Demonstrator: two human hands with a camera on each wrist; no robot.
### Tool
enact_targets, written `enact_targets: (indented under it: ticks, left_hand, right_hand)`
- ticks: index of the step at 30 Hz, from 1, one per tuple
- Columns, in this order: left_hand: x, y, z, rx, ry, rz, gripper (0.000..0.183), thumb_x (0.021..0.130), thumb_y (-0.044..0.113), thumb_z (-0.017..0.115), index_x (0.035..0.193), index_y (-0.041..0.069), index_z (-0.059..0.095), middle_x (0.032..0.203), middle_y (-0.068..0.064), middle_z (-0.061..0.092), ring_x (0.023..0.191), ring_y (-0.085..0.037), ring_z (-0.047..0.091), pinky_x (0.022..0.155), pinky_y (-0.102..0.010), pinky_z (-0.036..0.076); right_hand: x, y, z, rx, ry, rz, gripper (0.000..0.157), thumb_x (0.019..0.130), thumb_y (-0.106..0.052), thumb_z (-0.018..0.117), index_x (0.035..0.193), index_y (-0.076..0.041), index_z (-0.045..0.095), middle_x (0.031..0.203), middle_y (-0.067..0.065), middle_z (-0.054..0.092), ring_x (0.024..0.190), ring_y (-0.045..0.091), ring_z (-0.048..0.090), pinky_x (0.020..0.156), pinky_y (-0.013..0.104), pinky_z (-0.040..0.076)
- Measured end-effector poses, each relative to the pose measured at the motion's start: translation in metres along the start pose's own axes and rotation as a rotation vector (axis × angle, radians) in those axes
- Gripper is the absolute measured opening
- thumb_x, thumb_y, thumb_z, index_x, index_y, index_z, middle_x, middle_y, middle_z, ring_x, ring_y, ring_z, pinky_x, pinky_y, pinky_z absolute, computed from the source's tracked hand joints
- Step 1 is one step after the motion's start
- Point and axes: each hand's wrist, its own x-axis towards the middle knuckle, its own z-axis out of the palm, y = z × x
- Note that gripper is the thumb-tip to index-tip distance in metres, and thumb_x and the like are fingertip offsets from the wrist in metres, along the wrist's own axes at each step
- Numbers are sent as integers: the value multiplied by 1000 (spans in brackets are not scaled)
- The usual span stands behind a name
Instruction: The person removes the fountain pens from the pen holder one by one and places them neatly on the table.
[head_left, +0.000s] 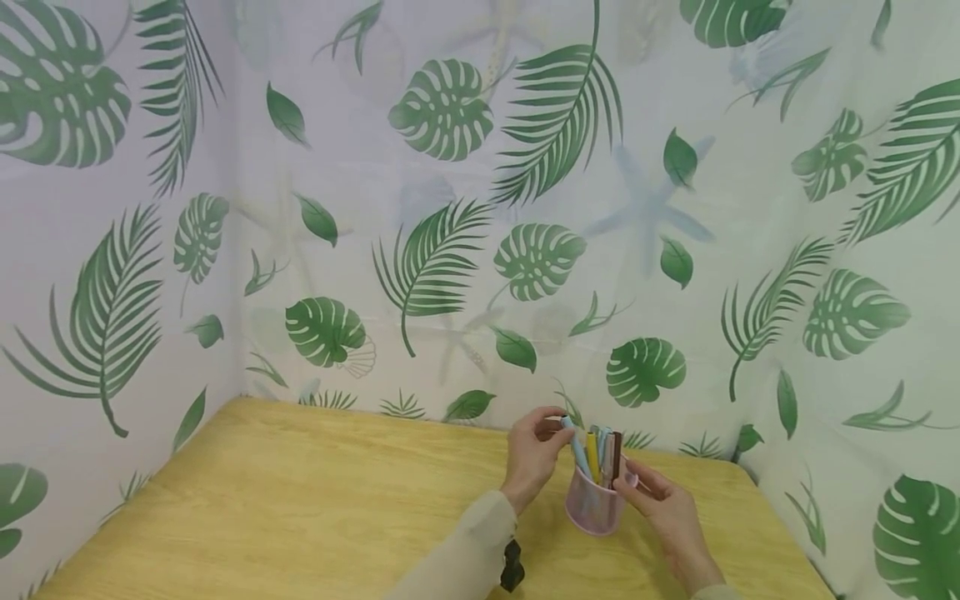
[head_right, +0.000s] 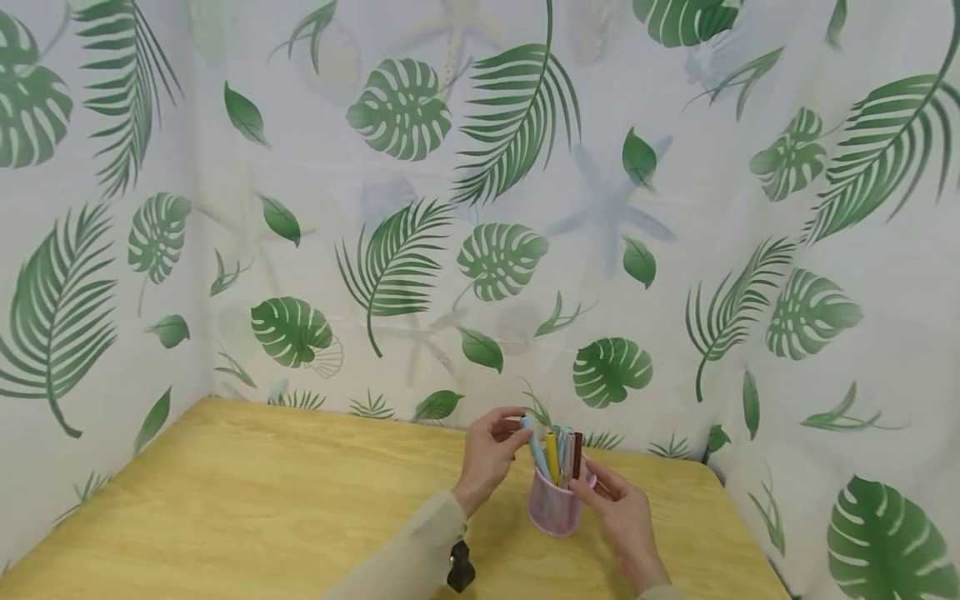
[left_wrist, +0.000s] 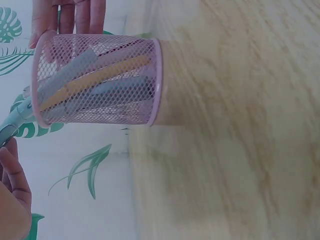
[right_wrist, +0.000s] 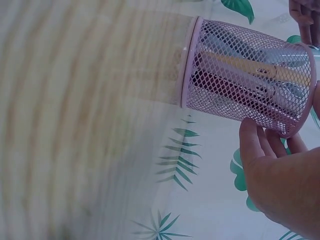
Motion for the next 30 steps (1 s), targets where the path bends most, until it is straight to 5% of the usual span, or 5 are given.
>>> enact_targets:
  ticks: [20, 30]
  left_hand:
    - [11, 21, -22, -31, 130, 97, 22, 91, 4, 67, 112, 11, 69, 100, -15, 72, 87, -32, 71, 70, -22, 54]
    - [17, 26, -29, -25, 110, 68, 24, 92, 9, 67, 116, 14, 69, 101, -12, 72, 86, -26, 70, 70, -24, 54]
  right_hand:
    - [-5, 1, 4, -15, -7, -8, 71, 91, -38, 69, 148, -6, 41, 154, 14, 38, 140, 36, 38, 113, 47, 36]
    - [-2, 0, -1, 0, 6, 0, 74, 89, -41, 71, 148, -8, 41, 155, 13, 36, 141, 36, 37, 113, 46, 35]
